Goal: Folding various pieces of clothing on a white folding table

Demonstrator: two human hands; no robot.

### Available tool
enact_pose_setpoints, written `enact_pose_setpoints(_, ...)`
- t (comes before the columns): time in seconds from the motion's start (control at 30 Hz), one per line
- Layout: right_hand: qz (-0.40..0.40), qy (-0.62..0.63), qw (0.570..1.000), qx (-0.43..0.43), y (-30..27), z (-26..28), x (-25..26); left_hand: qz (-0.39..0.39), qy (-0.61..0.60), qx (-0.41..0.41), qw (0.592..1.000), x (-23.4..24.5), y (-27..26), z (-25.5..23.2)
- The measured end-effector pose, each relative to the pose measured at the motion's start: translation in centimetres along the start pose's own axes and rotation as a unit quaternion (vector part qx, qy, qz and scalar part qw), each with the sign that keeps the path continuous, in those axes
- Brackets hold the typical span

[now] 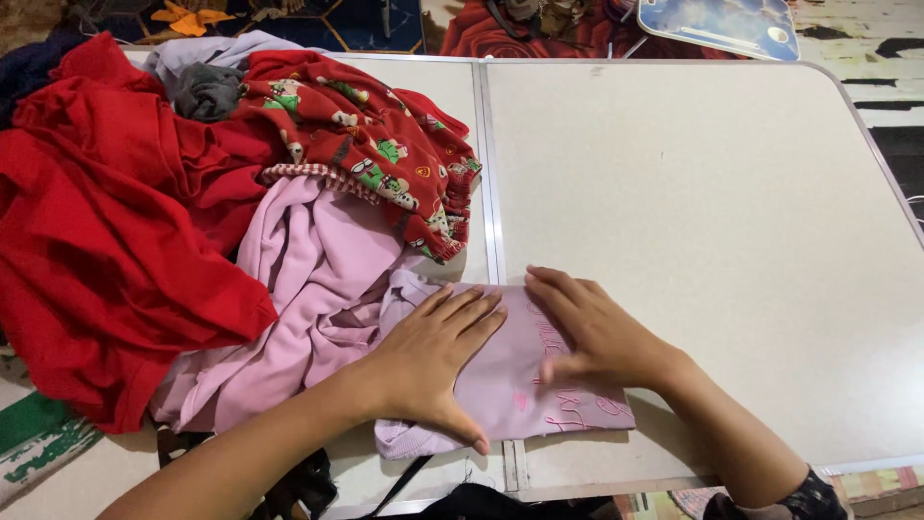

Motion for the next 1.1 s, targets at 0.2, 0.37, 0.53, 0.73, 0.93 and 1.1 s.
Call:
enact_pose_setpoints(0.2,-0.026,0.011,0.993,-0.111,-0.1,-3.3,1.2,-0.015,-0.096,-0.002,0.995,1.0,0.3,0.3)
enact_pose_setpoints(0.37,0.056,0.083,0.979,-0.178,-1.0,-5.2,1.9,-0.083,-0.298,0.047,0.95,5.2,1.1,0.5)
enact_pose_setpoints(0.53,-0.064,0.005,0.964,-0.259,-2.9,-12.1,7.5,-0.169,-0.256,0.063,0.95,5.0,0.7,2.8)
enact_pose_setpoints(0.73,-0.147,-0.086,0.854,-0.492,-11.5,-22.7,11.3,-0.117,-0.16,0.109,0.974,2.3,0.5,3.9)
enact_pose_setpoints(0.93,-0.18,-0.083,0.847,-0.494,-11.1,-23.3,10.4,-0.071,-0.062,0.009,0.996,0.8,3.0,1.6)
enact_pose_setpoints(1.1,-0.348,-0.307,0.857,-0.226,-6.8,-18.6,10.1,0.025,-0.024,-0.02,0.999,0.4,9.3,0.6)
Point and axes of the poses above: each hand's wrist, its own y-axis towards the middle knuckle, its own x-axis out of the back of the hand, z = x × y, the point moved 10 cm from there along y, towards the middle knuckle, and after that the axes turned 13 degrees about -z, right-handed, at the moved point
